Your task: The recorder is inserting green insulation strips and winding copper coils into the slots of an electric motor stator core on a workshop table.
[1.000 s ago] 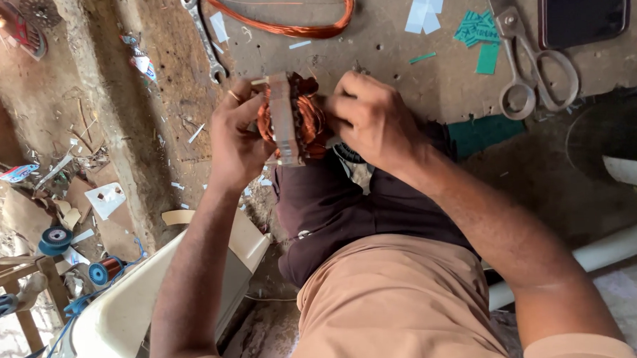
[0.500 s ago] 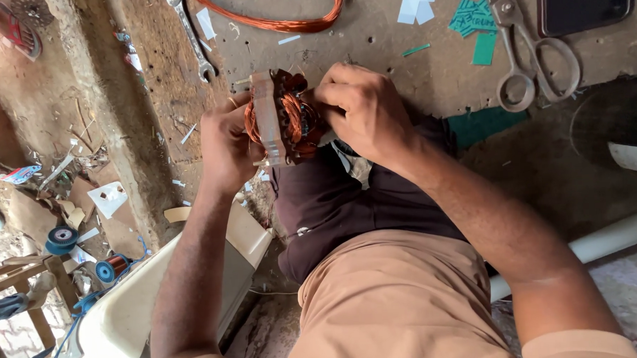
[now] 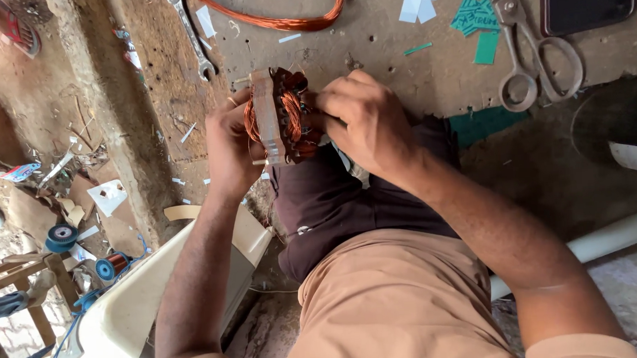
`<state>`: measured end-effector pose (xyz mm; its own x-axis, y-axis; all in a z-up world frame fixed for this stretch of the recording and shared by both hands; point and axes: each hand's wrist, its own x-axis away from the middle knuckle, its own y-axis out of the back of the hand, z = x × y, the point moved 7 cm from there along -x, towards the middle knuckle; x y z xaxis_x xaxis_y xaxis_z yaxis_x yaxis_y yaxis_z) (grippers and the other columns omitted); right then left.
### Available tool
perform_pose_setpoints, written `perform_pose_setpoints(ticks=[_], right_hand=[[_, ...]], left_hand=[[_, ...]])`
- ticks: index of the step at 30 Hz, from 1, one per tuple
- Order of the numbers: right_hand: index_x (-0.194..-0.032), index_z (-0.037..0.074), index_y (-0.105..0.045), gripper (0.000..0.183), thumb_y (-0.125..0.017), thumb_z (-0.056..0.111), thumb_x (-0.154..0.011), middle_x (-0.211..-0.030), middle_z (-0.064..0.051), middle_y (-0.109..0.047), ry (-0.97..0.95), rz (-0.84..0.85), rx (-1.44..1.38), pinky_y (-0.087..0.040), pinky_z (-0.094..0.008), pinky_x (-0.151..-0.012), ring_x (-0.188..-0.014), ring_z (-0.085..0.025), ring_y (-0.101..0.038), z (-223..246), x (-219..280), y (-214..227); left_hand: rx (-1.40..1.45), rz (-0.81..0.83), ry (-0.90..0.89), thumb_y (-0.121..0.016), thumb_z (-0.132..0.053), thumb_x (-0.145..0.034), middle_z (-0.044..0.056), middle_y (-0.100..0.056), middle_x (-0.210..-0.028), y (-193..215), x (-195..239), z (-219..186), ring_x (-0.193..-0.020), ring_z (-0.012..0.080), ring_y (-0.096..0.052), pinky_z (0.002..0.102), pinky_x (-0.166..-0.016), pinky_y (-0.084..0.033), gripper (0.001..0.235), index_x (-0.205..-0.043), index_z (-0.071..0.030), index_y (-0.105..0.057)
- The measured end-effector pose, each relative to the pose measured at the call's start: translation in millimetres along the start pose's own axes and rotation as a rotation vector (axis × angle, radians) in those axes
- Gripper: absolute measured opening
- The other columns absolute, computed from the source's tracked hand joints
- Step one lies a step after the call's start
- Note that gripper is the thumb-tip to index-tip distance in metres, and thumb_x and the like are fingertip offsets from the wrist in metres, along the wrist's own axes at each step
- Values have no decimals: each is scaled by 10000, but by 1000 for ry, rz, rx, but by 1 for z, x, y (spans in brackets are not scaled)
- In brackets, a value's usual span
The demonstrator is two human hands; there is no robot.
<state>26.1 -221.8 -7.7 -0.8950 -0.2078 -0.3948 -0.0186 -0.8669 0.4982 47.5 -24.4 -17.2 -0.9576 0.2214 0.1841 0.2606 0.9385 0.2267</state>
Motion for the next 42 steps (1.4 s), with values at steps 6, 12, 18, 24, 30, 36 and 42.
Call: perform_pose_setpoints(ticks=[6, 12, 18, 24, 30, 36, 42], right_hand=[[-1046, 15, -772, 191, -812, 68, -866, -981, -84, -728, -7, 28, 66, -533, -384, -816, -903, -281, -646, 4, -5, -6], [-1065, -2, -770, 220, -827, 82, -869, -988, -102, -725, -47, -9, 27, -532, -374, -804, -911, -268, -647, 1, 0, -14], [-1068, -71, -716, 284, -842, 75, -860, -1013, -171, -674, -133, -8, 78, -525, -414, -817, -921, -290, -643, -3, 4, -20], [-1068, -103, -638, 349, -781, 2, -768, -1017, -223, -651, -120, 118, 111, -529, -456, -803, -922, -352, -647, -17, 1, -31], [-1031, -68, -539, 314, -717, -45, -773, -857, -244, -662, -168, 217, 65, -496, -544, -740, -803, -454, -662, -18, -1, -34], [-973, -48, -527, 199, -700, -39, -875, -859, -240, -673, -169, 139, -61, -495, -520, -684, -809, -465, -673, -11, -3, -28], [-999, -46, -582, 192, -702, -40, -848, -857, -228, -694, -212, 92, -81, -516, -485, -666, -795, -422, -702, -5, -3, -19]], left_hand=[[-136, 23, -143, -727, 56, -890, 109, -724, -1228, -1, 7, -4, -1009, 73, -689, 249, -860, -589, 202, -1090, 40, -749], [-9, -198, 62, -734, -29, -958, 86, -781, -945, 11, 4, 22, -782, 83, -705, 247, -713, -574, 171, -1118, 24, -763], [-112, -202, 124, -740, -77, -949, 89, -793, -1010, 10, -7, 15, -846, 133, -748, 281, -781, -632, 213, -1147, 0, -747], [-121, 169, -322, -698, -43, -937, 108, -504, -1448, -7, -19, -40, -1329, 185, -546, 329, -1123, -527, 527, -1434, -5, -527], [-57, 268, -173, -720, 15, -978, 119, -663, -1406, -1, -20, -9, -1246, 160, -646, 320, -1118, -544, 397, -1366, 19, -637], [46, 113, -9, -705, -19, -1025, 115, -723, -1305, -3, -16, 11, -1171, 147, -673, 306, -1069, -555, 365, -1386, 4, -657], [114, 84, -78, -712, -36, -1018, 118, -667, -1405, -7, -16, 7, -1248, 152, -643, 321, -1113, -521, 363, -1370, 16, -641]])
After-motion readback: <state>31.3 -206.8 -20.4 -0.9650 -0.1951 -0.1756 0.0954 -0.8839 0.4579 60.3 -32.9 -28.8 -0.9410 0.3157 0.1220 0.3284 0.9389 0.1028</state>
